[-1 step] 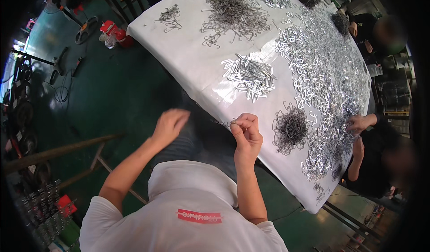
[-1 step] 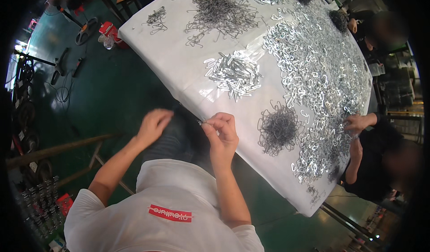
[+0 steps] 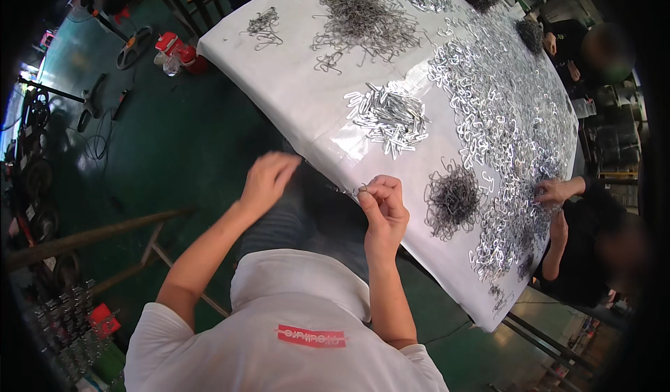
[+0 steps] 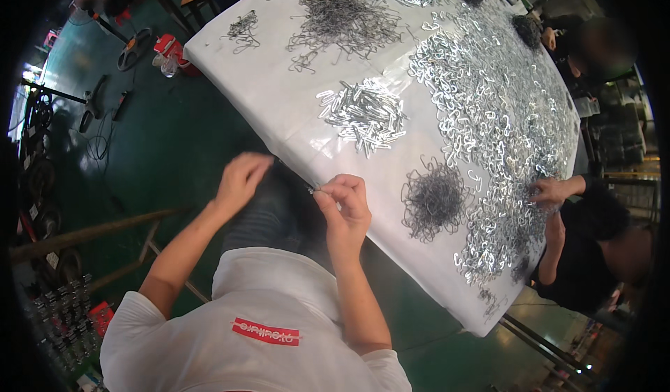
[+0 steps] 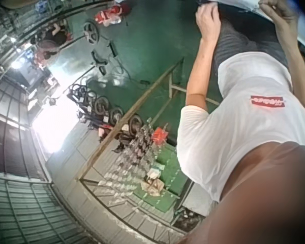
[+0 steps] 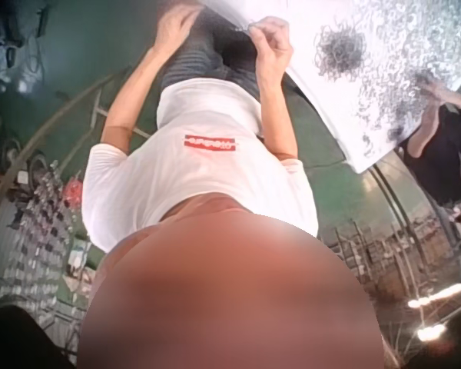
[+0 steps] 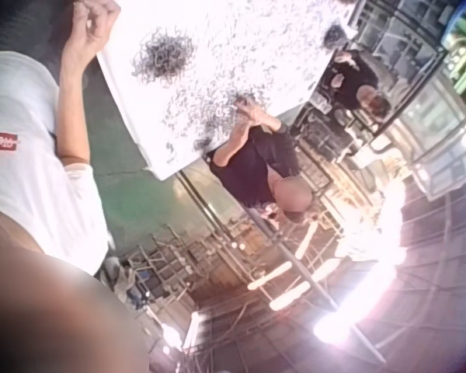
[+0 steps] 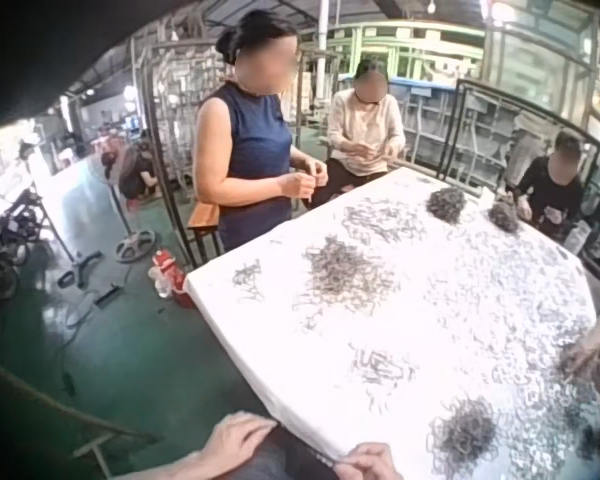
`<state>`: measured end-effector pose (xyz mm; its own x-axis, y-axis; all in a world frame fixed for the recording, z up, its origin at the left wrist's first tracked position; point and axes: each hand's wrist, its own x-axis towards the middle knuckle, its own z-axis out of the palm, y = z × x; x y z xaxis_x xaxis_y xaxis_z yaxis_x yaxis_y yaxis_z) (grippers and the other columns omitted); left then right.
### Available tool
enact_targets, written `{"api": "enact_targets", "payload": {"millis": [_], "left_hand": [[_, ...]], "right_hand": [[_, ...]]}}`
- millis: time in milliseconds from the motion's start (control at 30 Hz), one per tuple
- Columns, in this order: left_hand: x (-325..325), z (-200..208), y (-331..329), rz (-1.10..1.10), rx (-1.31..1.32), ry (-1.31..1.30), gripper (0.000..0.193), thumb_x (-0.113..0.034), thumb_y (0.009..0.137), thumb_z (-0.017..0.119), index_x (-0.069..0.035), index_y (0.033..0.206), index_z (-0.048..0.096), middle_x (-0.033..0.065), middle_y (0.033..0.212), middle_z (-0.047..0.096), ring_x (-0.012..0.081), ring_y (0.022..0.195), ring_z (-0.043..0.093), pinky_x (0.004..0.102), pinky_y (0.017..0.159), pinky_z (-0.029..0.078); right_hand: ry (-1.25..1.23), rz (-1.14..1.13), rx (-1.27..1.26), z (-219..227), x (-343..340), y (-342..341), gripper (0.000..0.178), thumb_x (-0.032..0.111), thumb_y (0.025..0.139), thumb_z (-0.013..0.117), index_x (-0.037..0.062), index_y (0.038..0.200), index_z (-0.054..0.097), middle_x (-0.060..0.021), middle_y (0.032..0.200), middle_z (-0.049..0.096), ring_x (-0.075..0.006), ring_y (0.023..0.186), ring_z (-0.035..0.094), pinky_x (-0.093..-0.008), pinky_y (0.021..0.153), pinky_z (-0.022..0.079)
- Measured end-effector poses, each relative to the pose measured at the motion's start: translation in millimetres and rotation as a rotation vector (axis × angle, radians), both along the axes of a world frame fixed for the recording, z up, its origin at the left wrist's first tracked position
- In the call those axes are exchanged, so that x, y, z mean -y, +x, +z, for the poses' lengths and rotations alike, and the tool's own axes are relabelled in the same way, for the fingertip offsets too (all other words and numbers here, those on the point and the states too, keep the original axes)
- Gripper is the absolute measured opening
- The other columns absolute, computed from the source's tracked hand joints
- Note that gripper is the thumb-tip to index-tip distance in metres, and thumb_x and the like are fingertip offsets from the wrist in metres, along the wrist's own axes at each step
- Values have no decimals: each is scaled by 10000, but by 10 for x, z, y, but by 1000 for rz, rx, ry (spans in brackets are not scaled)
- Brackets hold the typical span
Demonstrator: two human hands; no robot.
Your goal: The person picks small metal hooks and clips from a table and links them together by hand. They repeatedly form short chains and hang them on a nearby metal rack. The process continues with multiple units assembled and hung.
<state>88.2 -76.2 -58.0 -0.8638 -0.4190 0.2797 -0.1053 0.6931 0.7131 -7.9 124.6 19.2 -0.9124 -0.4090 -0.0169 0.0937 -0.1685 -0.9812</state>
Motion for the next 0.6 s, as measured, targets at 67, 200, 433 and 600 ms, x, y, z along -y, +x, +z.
{"api": "enact_targets", "payload": {"millis": [67, 200, 433, 600], "left_hand": [[151, 42, -551, 32, -152, -108, 178, 0, 818, 636, -6, 987, 692, 120, 909, 677, 297, 816, 625, 346, 732, 502], [193, 65, -1412, -46, -251, -305, 236, 0, 785, 633, -20, 1015, 685, 85, 944, 655, 252, 904, 600, 349, 770, 505], [186, 34, -1754, -110, 52, -683, 224, -10, 745, 580, -17, 968, 606, 75, 928, 566, 244, 925, 570, 329, 779, 525], [279, 69, -1793, -194, 127, -750, 177, -15, 742, 579, -29, 918, 583, 85, 924, 554, 243, 944, 576, 326, 769, 534]], "right_hand": [[13, -5, -39, -32, 13, -26, 70, -25, 809, 695, 7, 863, 663, -49, 988, 513, -107, 810, 520, -234, 719, 435], [15, -14, -48, -32, 6, -11, 72, -24, 809, 693, 10, 866, 666, -49, 978, 513, -102, 792, 515, -234, 704, 432], [-23, -14, -53, 2, -20, 17, 63, -22, 813, 689, 5, 865, 666, -54, 992, 513, -106, 787, 527, -234, 698, 438], [11, -1, -87, -14, -55, 21, 68, -24, 815, 688, -3, 877, 668, -57, 1000, 508, -109, 794, 542, -234, 689, 446]]}}
